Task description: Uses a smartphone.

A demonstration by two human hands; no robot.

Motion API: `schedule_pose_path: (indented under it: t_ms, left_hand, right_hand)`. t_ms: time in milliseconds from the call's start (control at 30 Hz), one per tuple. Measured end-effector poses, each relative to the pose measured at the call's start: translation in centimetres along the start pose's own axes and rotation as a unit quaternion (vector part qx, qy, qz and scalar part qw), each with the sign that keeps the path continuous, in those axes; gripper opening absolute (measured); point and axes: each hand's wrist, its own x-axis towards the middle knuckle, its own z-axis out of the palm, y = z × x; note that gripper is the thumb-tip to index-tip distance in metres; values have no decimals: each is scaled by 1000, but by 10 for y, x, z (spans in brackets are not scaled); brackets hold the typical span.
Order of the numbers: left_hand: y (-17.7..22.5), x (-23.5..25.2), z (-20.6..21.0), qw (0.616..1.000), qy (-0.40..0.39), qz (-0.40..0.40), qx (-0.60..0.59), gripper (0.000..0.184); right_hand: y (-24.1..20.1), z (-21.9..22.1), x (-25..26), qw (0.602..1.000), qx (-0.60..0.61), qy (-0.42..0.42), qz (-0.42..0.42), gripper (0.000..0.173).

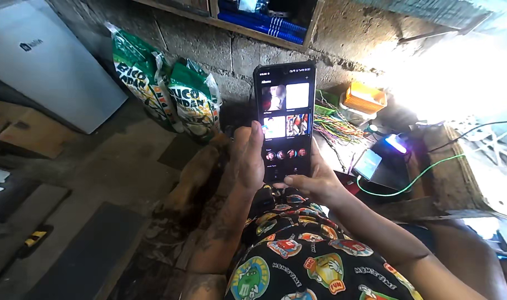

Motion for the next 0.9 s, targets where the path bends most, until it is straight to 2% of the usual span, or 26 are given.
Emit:
schedule_pose_path:
  t_ms: [333, 567, 733, 900]
  left_hand:
    - [-2, 0, -2, 999, 16, -1, 31, 51]
    - [0, 0, 3, 1000, 25, -11, 3, 44]
    - [-2, 0, 3, 999, 34, -21, -2, 42]
    - [-1, -1, 3, 1000, 14, -1, -3, 43]
  right_hand:
    - [1, -1, 1, 1000, -12, 1, 1, 76]
    - [3, -1, 1, 1000, -19, 10, -8, 73]
    - [4, -2, 1, 1000, -23, 15, -5, 81]
    - [5, -5, -2, 1000, -18, -1, -8, 83]
